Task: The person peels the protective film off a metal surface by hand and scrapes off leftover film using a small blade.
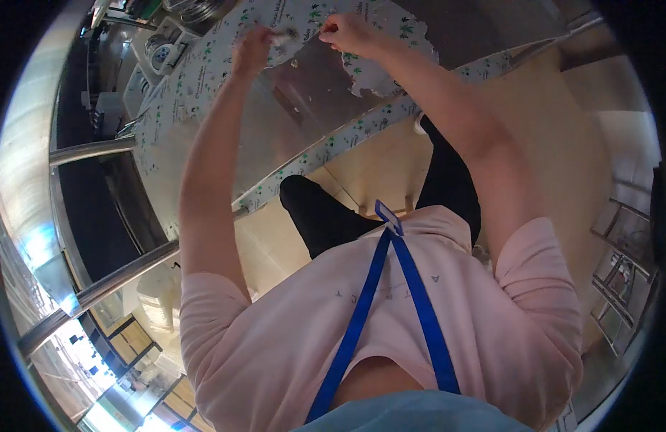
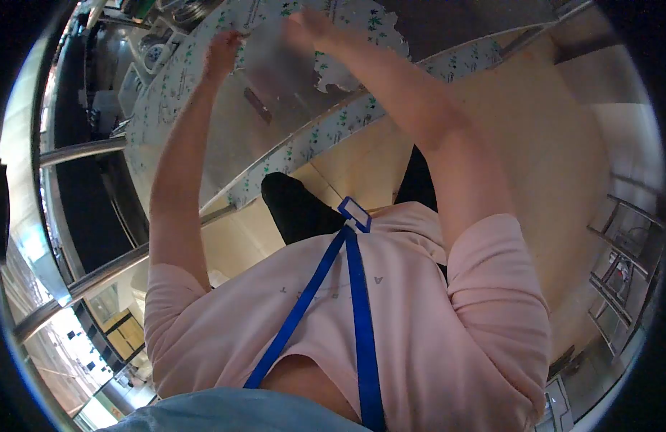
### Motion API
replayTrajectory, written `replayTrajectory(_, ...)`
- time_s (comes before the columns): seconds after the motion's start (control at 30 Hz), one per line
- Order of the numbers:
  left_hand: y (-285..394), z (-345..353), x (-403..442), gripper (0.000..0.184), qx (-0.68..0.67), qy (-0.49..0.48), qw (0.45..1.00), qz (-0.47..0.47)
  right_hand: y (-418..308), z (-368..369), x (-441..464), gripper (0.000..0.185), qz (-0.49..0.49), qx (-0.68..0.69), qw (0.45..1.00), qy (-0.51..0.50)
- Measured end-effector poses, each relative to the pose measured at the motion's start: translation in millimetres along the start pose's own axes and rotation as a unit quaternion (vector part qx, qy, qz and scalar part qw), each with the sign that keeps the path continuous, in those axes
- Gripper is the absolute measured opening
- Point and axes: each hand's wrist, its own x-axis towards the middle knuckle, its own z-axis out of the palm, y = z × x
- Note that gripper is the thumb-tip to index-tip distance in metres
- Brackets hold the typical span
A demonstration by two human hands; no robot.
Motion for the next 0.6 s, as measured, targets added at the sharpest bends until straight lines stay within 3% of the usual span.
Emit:
replayTrajectory(0.1, -4, 16, -27, 0.018, 0.071, -0.034, 0.972, 0.222, -19, 2, -16, 0.015, -0.024, -0.161, 0.987, -0.004)
replayTrajectory(0.17, 10, 18, -43, 0.018, 0.151, -0.066, 0.949, 0.267, -19, -2, -27, 0.016, 0.019, -0.185, 0.982, -0.029)
replayTrajectory(0.3, 13, 17, -52, 0.016, 0.13, -0.113, 0.956, 0.238, -27, -25, -57, 0.016, 0.023, -0.196, 0.98, -0.027)
replayTrajectory(0.37, 1, 20, -43, 0.016, 0.093, -0.15, 0.966, 0.19, -24, -20, -66, 0.014, -0.038, -0.245, 0.968, -0.026)
replayTrajectory(0.47, 12, 18, -49, 0.014, -0.037, 0.002, 0.995, 0.092, -38, 2, -82, 0.013, -0.093, -0.277, 0.955, -0.053)
replayTrajectory(0.57, 20, 14, -52, 0.015, -0.124, 0.008, 0.992, -0.025, -55, 35, -81, 0.011, -0.072, -0.344, 0.932, -0.093)
replayTrajectory(0.6, 16, 15, -55, 0.016, -0.115, -0.001, 0.993, -0.011, -58, 45, -78, 0.011, -0.056, -0.375, 0.919, -0.105)
